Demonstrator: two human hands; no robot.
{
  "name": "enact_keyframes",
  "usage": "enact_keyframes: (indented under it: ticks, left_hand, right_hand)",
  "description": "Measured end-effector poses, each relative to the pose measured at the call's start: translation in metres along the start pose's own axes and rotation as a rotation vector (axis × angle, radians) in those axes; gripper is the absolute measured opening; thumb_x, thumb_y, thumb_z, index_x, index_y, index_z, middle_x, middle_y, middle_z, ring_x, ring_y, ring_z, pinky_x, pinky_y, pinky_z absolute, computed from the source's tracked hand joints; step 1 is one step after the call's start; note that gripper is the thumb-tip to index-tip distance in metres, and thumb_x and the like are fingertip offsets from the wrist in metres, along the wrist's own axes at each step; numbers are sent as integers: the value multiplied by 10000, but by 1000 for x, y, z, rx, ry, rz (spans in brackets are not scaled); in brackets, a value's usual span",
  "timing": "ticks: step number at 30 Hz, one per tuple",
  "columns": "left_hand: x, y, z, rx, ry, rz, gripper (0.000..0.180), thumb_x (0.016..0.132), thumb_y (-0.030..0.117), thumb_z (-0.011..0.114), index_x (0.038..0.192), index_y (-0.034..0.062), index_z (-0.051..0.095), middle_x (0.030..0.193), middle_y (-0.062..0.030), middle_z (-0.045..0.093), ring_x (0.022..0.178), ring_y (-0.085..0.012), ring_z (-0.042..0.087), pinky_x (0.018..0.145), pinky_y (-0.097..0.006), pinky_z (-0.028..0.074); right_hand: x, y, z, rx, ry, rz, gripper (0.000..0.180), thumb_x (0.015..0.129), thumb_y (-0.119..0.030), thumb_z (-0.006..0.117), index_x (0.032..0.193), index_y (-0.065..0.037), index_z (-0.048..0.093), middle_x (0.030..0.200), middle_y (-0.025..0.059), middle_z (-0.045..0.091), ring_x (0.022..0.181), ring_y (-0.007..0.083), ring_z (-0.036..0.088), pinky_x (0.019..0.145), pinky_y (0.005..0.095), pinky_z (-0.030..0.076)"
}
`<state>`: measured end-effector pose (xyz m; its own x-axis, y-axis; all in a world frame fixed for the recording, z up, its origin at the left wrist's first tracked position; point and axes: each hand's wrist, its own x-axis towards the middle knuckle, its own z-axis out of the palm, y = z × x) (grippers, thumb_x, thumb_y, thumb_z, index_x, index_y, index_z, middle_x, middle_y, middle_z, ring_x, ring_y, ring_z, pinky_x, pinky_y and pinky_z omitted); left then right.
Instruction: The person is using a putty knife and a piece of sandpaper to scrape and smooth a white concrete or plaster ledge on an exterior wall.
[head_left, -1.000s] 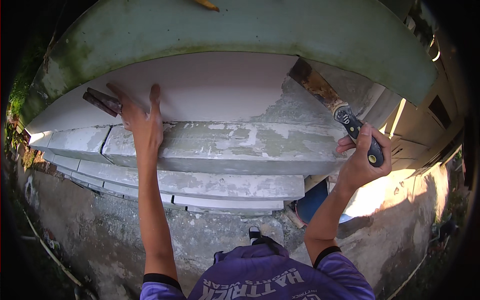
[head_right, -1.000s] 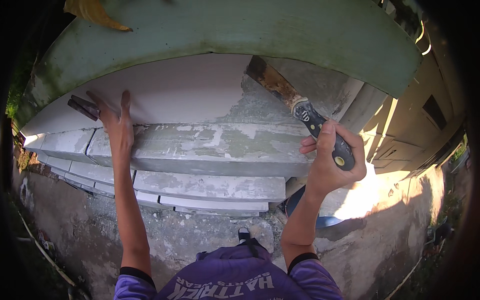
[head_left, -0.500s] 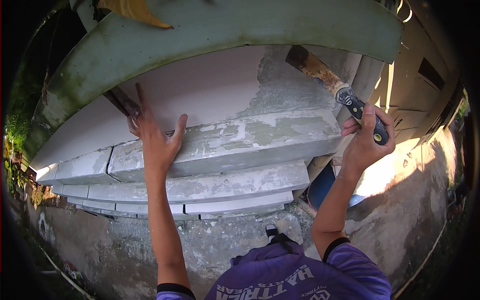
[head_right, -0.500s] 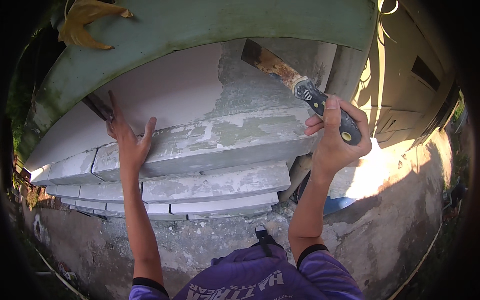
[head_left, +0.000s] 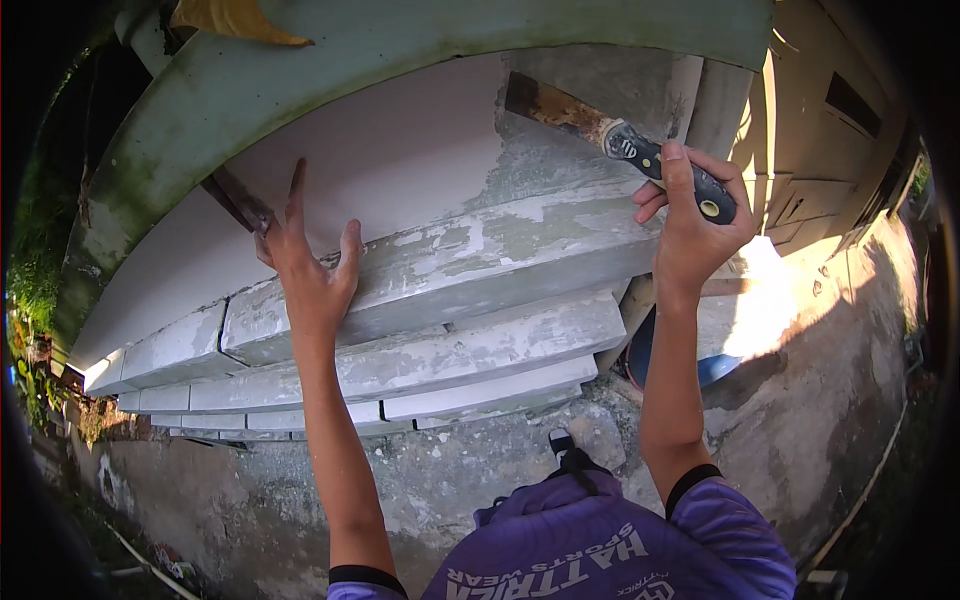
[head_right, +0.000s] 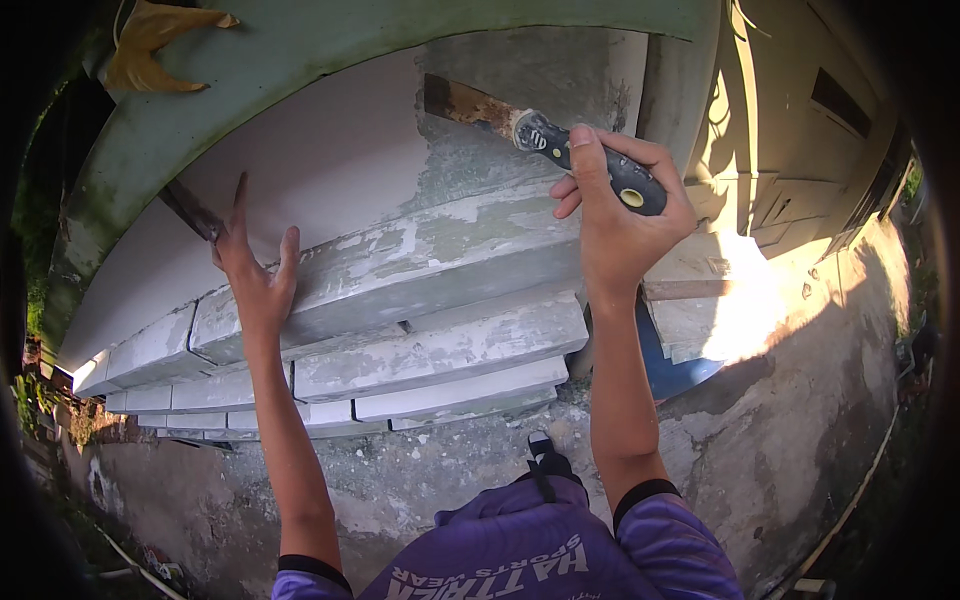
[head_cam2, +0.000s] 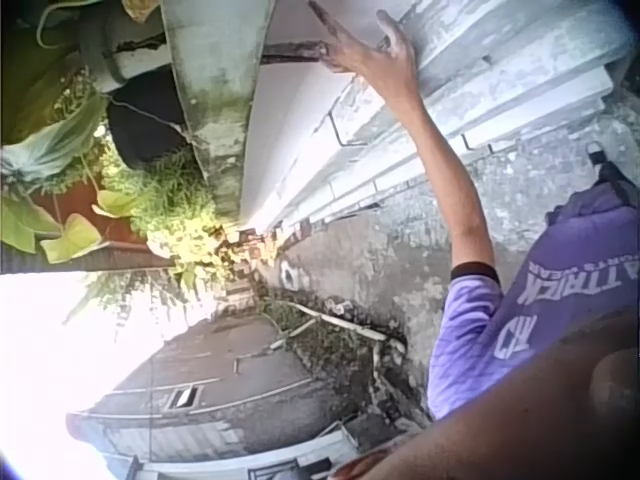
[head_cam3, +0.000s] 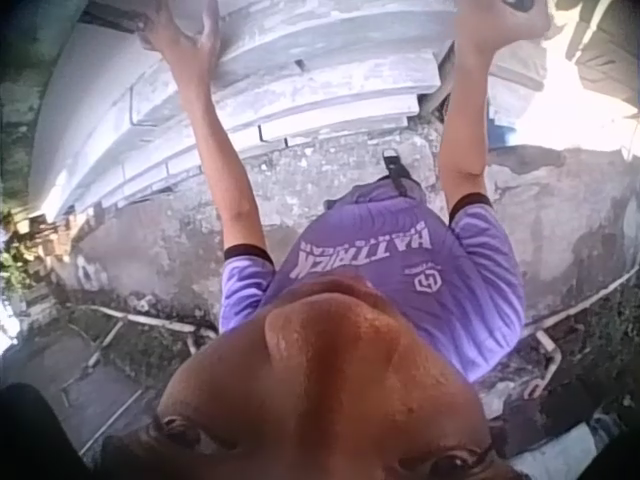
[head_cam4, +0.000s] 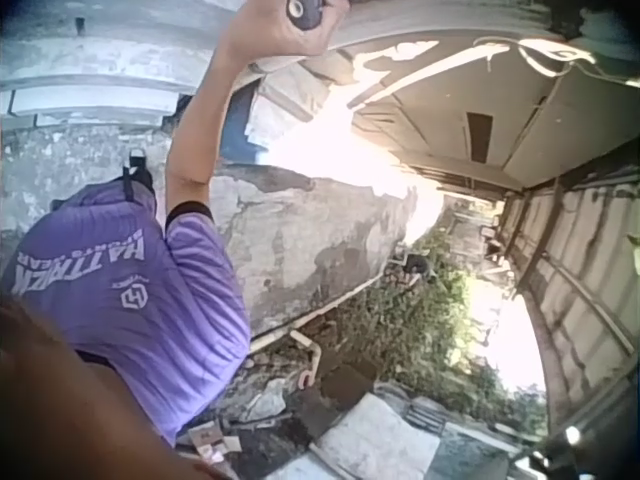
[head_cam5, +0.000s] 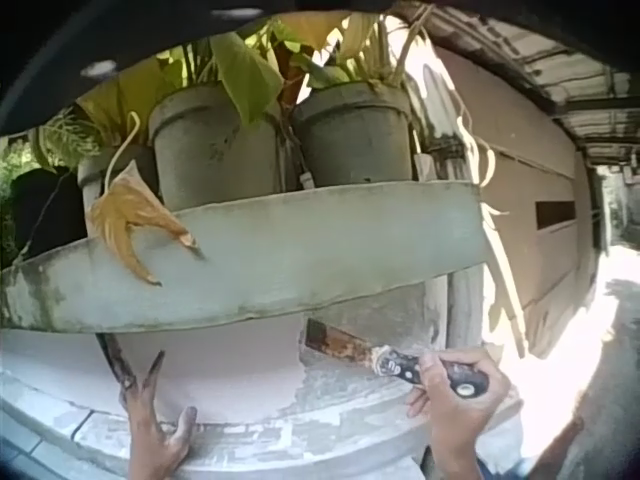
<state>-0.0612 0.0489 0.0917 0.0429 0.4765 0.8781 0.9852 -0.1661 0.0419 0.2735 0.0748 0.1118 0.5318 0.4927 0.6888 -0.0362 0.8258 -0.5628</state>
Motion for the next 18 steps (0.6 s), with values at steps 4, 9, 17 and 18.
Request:
enact_keyframes:
  ticks: [4, 9, 17, 18]
  left_hand:
    - [1, 1, 2, 54, 30, -4, 759, 904, 344, 690, 1568, 166, 369, 1586, -111, 425, 1468, -342, 347, 1220, -465, 150]
    - [2, 3, 7, -44, 50, 0, 734, 882, 259, 719, 1550, 212, 420, 1581, -235, 352, 1534, -378, 184, 1213, -525, 99]
    - [1, 3, 2, -10, 62, -35, 707, 925, 323, 683, 1558, 186, 400, 1593, -146, 400, 1484, -358, 308, 1210, -480, 184]
    - [1, 3, 3, -53, 49, -45, 713, 925, 315, 682, 1561, 181, 388, 1594, -141, 401, 1474, -358, 321, 1211, -479, 186]
  right_hand:
    - [14, -2, -14, 85, 134, -22, 216, 914, -120, 774, 931, 51, 643, 733, 140, 689, 507, 172, 642, 417, 248, 476]
    - [13, 9, 16, 122, 109, -6, 231, 921, -133, 771, 955, 37, 619, 758, 151, 698, 534, 177, 660, 451, 259, 488]
    - [-23, 6, -11, -273, -40, 140, 271, 906, -164, 804, 906, -7, 583, 793, 97, 709, 579, 115, 632, 544, 203, 471]
    - [-24, 11, -12, -444, -135, 59, 273, 935, -197, 776, 984, -6, 587, 713, 65, 642, 569, 87, 536, 549, 219, 415]
